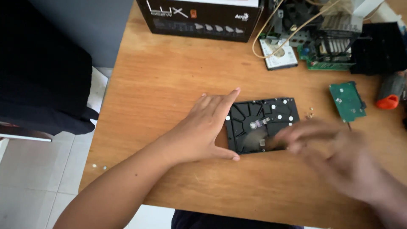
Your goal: Disassembling a hard drive by removing multiple small screws with a screwdriver
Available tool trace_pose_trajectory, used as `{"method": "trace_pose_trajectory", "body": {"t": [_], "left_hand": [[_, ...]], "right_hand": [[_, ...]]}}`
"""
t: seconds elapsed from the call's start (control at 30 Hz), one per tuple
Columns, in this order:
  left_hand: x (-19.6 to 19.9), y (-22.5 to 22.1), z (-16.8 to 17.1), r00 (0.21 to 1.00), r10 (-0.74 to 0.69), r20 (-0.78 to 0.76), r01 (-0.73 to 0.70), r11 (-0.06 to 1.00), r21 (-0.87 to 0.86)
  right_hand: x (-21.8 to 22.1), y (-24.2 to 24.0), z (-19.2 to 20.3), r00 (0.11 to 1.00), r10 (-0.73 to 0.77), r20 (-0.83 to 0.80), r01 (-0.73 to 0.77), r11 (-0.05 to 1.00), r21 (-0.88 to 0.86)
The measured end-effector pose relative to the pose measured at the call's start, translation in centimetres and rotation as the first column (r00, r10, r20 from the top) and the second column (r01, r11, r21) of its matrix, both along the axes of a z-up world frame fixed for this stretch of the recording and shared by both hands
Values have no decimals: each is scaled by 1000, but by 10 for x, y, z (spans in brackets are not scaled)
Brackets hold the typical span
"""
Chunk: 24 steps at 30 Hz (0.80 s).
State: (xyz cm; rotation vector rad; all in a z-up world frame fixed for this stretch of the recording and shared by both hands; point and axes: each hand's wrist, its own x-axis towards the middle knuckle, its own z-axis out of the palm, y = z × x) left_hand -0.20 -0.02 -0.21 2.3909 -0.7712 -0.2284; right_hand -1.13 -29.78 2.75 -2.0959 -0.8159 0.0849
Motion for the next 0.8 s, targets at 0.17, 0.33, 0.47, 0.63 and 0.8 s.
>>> {"method": "trace_pose_trajectory", "body": {"t": [0.17, 0.33, 0.47, 0.63, 0.8], "left_hand": [[-3, -3, -3, 996, 28, 88, -32, 998, 51], [-6, -5, -5, 995, 39, 90, -44, 997, 63], [-5, -4, -9, 990, 38, 138, -47, 997, 64], [-2, 1, 7, 991, 25, 130, -33, 998, 61], [13, 9, 0, 960, 255, 115, -229, 953, -198]], "right_hand": [[13, -10, 4, 972, -120, 201, 161, 966, -202], [-2, -6, -6, 934, -329, 135, 355, 895, -272], [5, -18, -19, 985, -59, -164, 64, 998, 21], [13, -1, 1, 898, -312, 310, 358, 928, -104], [15, 11, -2, 939, 231, -255, -226, 973, 49]]}}
